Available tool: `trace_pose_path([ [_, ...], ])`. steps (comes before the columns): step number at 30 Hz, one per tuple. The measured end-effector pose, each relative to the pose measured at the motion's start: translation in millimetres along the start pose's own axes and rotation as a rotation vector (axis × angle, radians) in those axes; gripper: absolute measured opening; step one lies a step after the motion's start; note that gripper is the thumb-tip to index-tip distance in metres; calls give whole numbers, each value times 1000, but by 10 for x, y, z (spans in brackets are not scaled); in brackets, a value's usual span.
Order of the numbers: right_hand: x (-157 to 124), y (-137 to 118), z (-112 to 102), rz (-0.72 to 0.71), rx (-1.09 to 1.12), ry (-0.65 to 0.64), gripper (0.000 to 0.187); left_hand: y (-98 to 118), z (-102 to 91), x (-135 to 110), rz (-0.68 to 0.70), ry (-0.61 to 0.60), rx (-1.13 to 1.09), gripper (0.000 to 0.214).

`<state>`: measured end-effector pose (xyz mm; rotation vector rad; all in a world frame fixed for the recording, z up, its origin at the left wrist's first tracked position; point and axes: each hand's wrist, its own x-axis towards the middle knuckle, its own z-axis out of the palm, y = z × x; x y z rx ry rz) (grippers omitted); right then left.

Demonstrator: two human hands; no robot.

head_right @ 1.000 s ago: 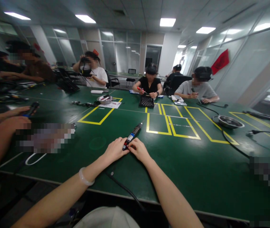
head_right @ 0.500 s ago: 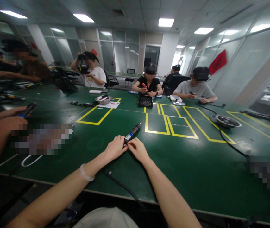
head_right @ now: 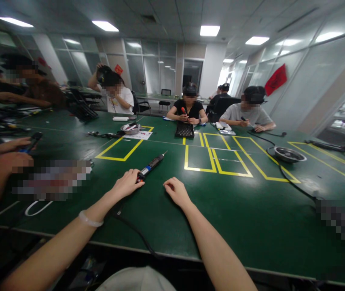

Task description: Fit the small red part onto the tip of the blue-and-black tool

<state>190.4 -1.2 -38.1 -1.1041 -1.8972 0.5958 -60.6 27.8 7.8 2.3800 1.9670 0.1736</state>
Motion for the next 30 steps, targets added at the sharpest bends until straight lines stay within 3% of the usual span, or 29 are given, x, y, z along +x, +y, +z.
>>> trace_pose_path([
  [9, 1, 35, 11, 15, 14, 3, 14, -872, -61, 127, -222, -21, 1, 57],
  [14, 2, 31, 15, 20, 19, -5, 14, -1147, -83, 134, -306, -9, 11, 59],
  [18, 4, 38, 22, 17, 17, -7, 14, -1151, -89, 76, -290, 77, 85, 54],
  [23, 3, 23, 16, 15, 6, -14, 14, -997, -92, -21, -223, 199, 182, 48],
  [30, 6, -4, 8, 27, 6, -29, 14, -915, -92, -69, -150, 215, 238, 33],
])
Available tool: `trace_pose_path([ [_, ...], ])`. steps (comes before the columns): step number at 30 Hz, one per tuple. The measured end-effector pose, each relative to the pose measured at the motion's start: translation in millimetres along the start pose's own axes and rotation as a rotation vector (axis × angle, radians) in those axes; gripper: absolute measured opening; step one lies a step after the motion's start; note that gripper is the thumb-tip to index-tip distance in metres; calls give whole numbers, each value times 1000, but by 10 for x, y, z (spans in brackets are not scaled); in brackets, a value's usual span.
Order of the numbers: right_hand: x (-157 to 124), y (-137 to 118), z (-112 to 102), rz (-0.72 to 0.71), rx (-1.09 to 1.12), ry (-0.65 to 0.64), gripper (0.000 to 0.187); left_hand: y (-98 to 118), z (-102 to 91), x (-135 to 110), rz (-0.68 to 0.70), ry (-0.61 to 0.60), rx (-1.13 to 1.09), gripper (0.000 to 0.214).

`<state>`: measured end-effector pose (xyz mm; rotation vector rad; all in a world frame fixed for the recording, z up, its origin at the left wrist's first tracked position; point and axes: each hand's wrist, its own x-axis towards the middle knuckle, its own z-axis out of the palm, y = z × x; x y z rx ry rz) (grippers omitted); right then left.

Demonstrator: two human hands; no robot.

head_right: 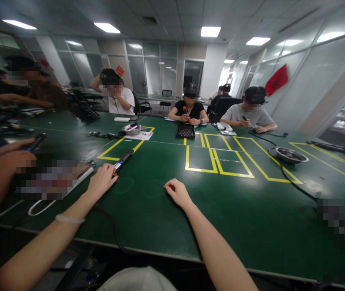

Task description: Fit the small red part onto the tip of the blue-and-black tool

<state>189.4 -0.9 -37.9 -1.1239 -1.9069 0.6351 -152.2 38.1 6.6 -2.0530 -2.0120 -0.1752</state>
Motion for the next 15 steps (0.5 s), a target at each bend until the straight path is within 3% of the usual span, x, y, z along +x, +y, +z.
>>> trace_pose_path([
  [10, 1, -20, -5, 9, 4, -9, 15, 92, -97, -3, -32, 72, -58, 35],
  [13, 3, 1, 3, 18, 30, -10, 16, 265, -182, -17, 4, 66, -206, 36],
  [15, 9, 25, 11, 43, 80, -9, 16, 458, -232, -38, 109, 40, -378, 33],
])
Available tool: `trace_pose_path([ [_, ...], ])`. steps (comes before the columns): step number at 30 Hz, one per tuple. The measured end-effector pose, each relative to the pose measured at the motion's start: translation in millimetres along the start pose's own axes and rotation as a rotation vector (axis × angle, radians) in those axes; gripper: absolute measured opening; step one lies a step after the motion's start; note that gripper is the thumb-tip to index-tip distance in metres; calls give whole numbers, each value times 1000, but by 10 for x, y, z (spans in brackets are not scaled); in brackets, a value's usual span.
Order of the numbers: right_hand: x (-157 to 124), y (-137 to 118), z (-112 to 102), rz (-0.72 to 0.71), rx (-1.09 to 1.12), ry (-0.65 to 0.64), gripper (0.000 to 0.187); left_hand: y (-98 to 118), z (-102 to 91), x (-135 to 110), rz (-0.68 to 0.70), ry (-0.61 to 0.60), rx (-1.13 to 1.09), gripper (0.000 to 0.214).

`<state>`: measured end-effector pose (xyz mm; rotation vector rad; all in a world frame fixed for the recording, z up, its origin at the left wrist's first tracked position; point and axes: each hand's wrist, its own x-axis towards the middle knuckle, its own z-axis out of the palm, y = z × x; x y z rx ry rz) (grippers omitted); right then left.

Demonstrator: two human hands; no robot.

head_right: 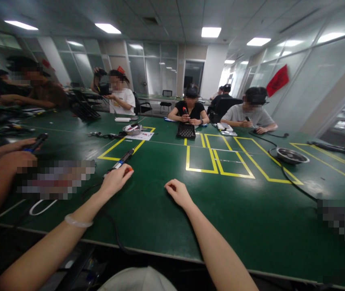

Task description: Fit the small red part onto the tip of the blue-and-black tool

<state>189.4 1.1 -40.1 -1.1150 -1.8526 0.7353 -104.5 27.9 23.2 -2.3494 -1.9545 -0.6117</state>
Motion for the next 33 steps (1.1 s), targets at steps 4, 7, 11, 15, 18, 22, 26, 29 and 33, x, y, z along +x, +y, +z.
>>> trace_pose_path([
  [4, 21, 13, -12, 89, 213, -36, 24, 495, 118, -32, 261, -158, -381, 31],
  [7, 25, -35, -40, 131, 373, -91, 33, 815, 216, -82, 332, -307, -569, 33],
  [11, 14, -94, -61, 162, 497, -183, 33, 1000, 310, -120, 344, -367, -603, 34],
  [15, 7, -92, -66, 181, 573, -249, 34, 975, 341, -119, 381, -400, -603, 33],
  [18, 1, -88, -84, 191, 601, -286, 35, 935, 313, -128, 425, -453, -623, 32],
  [22, -11, -106, -118, 189, 615, -339, 33, 905, 201, -158, 522, -534, -608, 29],
  [26, -9, -129, -131, 196, 626, -320, 32, 743, 61, -125, 609, -473, -502, 32],
  [29, -2, -135, -124, 216, 641, -276, 33, 406, 5, -21, 513, -312, -329, 39],
  [33, 7, -112, -95, 213, 652, -235, 34, -200, -18, 117, 155, -124, 47, 54],
])
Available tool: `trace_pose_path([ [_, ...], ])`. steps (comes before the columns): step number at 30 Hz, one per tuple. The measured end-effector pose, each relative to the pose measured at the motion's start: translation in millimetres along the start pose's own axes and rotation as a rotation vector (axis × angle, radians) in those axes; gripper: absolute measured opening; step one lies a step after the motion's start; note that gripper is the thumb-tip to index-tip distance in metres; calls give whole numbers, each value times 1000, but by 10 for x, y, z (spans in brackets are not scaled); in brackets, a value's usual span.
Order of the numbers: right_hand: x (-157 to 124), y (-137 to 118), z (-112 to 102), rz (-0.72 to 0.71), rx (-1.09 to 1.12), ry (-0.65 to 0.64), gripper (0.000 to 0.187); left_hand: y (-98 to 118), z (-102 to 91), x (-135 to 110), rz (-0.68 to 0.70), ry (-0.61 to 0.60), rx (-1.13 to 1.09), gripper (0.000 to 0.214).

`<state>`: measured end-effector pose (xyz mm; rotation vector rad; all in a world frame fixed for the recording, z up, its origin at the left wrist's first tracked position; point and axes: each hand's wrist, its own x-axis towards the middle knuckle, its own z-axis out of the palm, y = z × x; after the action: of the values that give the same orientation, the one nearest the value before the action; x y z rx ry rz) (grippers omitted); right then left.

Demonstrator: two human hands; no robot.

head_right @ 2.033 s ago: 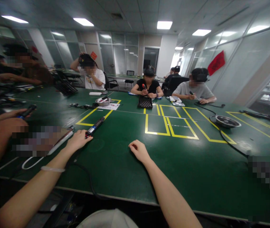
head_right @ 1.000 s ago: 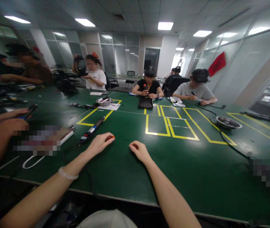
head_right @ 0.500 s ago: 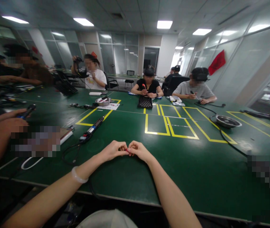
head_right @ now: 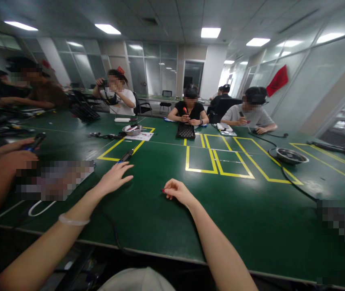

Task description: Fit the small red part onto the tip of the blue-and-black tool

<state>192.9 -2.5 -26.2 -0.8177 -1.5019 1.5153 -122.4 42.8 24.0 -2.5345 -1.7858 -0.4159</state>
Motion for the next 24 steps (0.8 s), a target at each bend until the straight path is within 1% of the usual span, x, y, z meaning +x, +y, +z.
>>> trace_pose_path([
  [1, 5, 12, 1, -3, 5, 8, 34, -137, 1, -5, -116, 1, 74, 59],
  [3, 15, 34, 3, -3, 13, 23, 35, -355, 1, -31, -302, -61, 162, 68],
  [5, 21, 48, 6, -4, 18, 39, 35, -495, 1, -62, -404, -165, 169, 71],
  [7, 24, 49, 12, -8, 15, 63, 35, -574, 2, -80, -432, -234, 144, 70],
  [8, 23, 46, 14, -9, 9, 77, 35, -596, 3, -81, -432, -246, 138, 69],
  [11, 21, 34, 15, -15, -22, 127, 35, -609, 10, -61, -412, -226, 143, 67],
  [14, 25, 36, 5, -32, -63, 162, 35, -541, 19, -39, -397, -192, 126, 63],
  [16, 34, 50, -5, -46, -92, 174, 35, -446, 25, -35, -396, -174, 118, 63],
  [19, 53, 82, -12, -60, -138, 186, 36, -243, 39, -35, -372, -161, 134, 63],
  [24, 80, 143, -5, -64, -224, 181, 35, 175, 107, -9, -254, -160, 134, 60],
])
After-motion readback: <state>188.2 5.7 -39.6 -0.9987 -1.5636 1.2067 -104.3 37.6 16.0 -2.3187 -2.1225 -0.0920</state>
